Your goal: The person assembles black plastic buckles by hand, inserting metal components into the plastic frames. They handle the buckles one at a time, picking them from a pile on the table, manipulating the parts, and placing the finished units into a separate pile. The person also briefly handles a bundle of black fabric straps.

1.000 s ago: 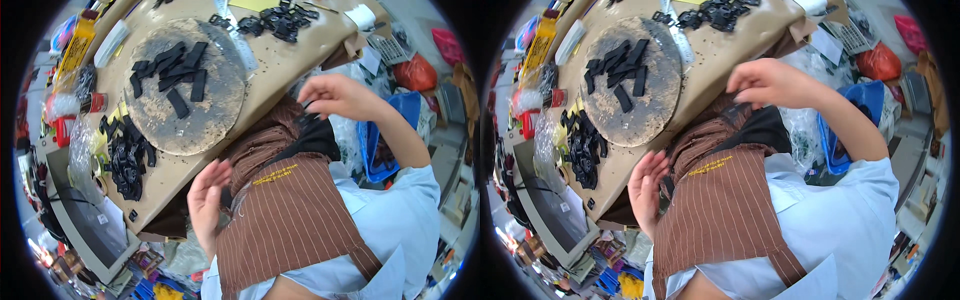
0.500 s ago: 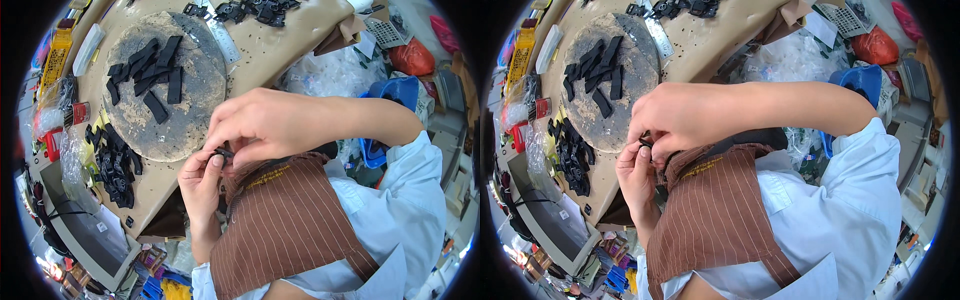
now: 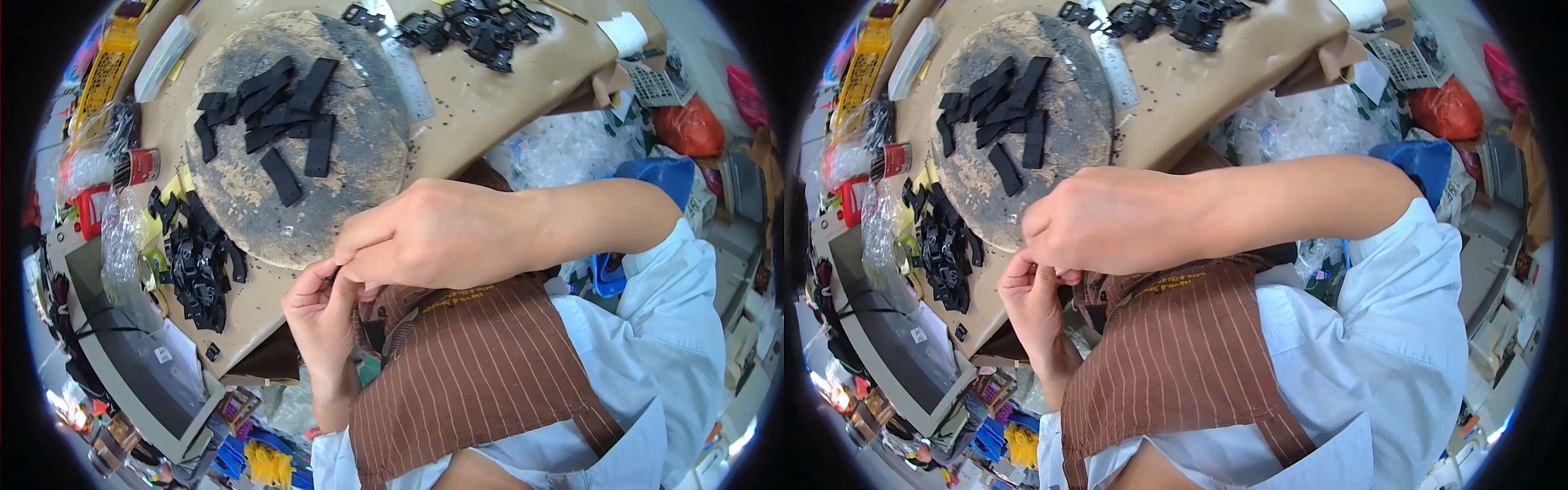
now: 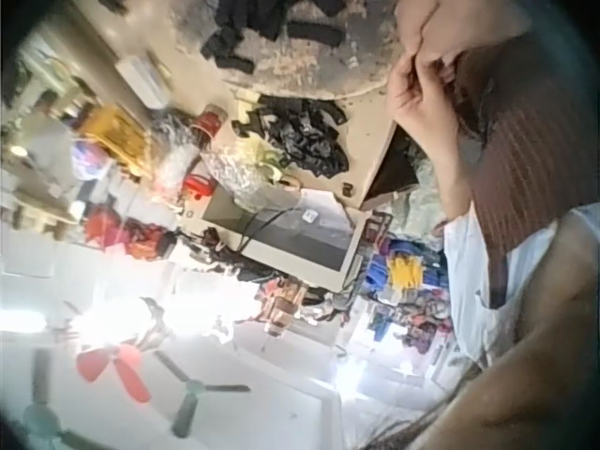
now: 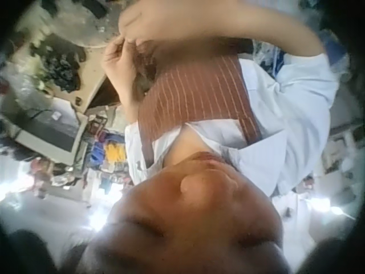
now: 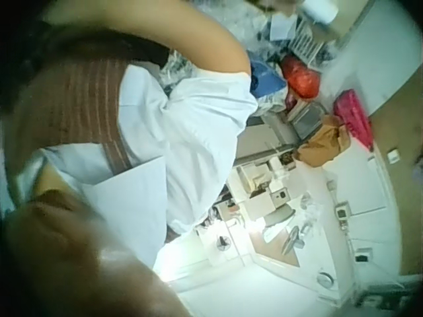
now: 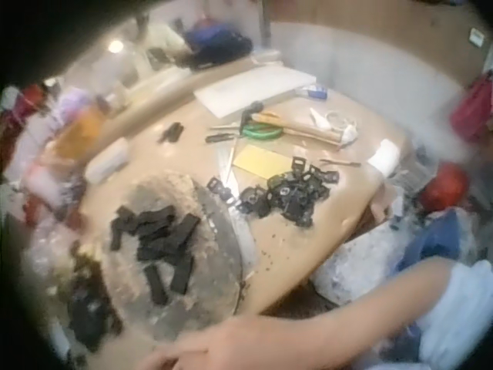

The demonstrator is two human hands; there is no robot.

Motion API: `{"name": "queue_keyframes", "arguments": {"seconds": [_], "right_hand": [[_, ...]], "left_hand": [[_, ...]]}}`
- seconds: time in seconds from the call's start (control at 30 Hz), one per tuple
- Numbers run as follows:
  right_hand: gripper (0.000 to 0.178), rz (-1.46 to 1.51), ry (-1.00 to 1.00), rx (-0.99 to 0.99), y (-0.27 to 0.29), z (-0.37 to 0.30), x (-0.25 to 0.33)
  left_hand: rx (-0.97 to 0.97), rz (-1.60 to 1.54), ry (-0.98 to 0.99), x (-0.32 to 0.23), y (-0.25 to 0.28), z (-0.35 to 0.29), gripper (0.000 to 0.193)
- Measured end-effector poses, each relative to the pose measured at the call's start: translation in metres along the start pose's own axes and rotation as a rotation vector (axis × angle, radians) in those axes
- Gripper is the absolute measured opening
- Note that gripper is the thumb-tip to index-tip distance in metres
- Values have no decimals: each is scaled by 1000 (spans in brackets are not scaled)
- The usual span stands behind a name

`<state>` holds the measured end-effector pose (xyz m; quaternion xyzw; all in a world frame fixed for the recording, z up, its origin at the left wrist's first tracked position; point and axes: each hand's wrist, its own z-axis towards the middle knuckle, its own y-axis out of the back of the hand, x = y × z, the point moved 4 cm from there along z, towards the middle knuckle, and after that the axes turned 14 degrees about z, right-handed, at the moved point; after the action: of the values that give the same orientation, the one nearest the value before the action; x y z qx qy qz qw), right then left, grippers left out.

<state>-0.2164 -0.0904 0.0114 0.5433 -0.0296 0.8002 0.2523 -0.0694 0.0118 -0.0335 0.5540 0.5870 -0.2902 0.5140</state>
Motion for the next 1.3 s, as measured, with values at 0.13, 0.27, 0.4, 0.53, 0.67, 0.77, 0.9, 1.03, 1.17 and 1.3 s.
{"name": "queue_keyframes", "arguments": {"seconds": [0.13, 0.27, 0.4, 0.53, 0.67, 0.77, 0.9, 1.03, 1.17, 1.3], "right_hand": [[9, -64, 153, -299, -1, 4, -9], [16, 10, 13, -318, -20, 0, -18], [26, 177, -109, -320, -7, 9, -18], [37, 241, -282, -70, 23, 21, -24], [34, 275, -209, 99, 26, 28, -21], [36, 200, -139, 201, 27, 24, -20], [29, 118, -112, 233, 16, 18, -10], [22, 4, -87, 199, 15, 15, -11], [18, 49, -109, 14, 32, 9, -17], [19, 493, -261, -213, 41, -2, -26]], "left_hand": [[-182, -134, -54, -11, -9, 6, 25], [-160, -613, 69, 3, -23, 10, 25], [79, -607, 153, 10, -11, 19, 15], [67, -154, -72, -15, -1, 21, 16], [201, -95, 17, -20, 3, 18, 14], [228, 127, -88, -22, 3, 14, 12], [193, 324, -117, -30, -1, 10, 12], [248, 204, -27, -21, -5, 16, 11], [125, 26, 56, -22, 23, 55, 15], [-454, 731, -192, -29, 44, 86, 30]]}}
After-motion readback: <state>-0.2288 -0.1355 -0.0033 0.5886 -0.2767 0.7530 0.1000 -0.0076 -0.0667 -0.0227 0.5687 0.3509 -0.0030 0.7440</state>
